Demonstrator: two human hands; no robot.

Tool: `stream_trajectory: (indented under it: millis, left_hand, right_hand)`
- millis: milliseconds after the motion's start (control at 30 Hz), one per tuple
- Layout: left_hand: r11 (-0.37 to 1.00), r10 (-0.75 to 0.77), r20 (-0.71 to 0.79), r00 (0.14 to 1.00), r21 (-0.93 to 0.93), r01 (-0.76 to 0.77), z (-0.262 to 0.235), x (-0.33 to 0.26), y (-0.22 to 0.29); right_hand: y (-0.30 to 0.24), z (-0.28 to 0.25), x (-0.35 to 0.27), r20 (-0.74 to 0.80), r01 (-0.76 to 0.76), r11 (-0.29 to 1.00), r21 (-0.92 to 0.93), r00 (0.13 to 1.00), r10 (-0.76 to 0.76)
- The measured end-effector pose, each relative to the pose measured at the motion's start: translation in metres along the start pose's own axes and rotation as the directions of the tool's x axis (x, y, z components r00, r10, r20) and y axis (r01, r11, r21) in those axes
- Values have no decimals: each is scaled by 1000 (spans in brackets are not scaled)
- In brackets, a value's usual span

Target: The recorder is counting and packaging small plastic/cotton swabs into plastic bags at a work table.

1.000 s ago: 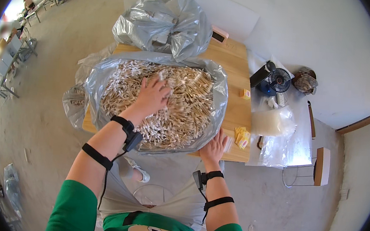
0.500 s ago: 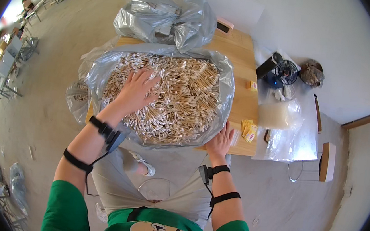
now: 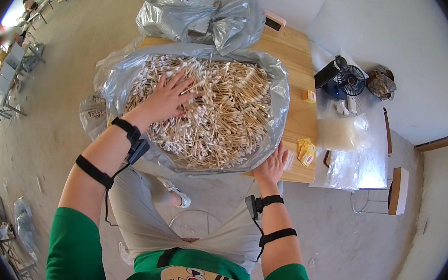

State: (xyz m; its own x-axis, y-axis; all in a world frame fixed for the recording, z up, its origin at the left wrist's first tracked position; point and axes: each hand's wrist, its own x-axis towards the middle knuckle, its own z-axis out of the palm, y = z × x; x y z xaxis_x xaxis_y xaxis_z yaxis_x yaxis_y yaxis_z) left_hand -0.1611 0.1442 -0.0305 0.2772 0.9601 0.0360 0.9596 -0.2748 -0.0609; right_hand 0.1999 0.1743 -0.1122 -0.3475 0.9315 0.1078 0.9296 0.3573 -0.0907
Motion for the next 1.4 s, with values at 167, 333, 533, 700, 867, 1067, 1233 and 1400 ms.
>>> stream_trajectory:
  millis: [167, 333, 533, 700, 867, 1067, 1233, 1400]
  left_hand:
    - [991, -133, -5, 991, -32, 132, 3, 19, -14]
    - [977, -185, 106, 977, -87, 194, 5, 22, 22]
    - [969, -214, 181, 960, -82, 231, 6, -5, 7]
    - [936, -283, 410, 867, -81, 343, -33, 23, 34]
    - [956, -293, 142, 945, 56, 288, -44, 65, 65]
    - [981, -41, -301, 953, -194, -19, -15, 134, 106]
    - [968, -129, -142, 981, -234, 93, 0, 145, 121]
    - [975, -153, -79, 985, -175, 137, 4, 97, 87]
  right_hand:
    - [-4, -2, 1, -12, -4, 999, 33, 1000, 5]
    - [3, -1, 1, -16, -4, 1000, 22, 1000, 5]
    - [-3, -1, 2, -47, 8, 999, 32, 999, -7]
    - [4, 1, 1, -73, -16, 998, 61, 997, 21]
    - [7, -3, 2, -13, -33, 999, 5, 999, 33]
    - [0, -3, 2, -51, -8, 997, 77, 999, 12]
    - [5, 1, 1, -132, -9, 992, 129, 991, 26]
    - [7, 1, 1, -114, -21, 984, 176, 993, 42]
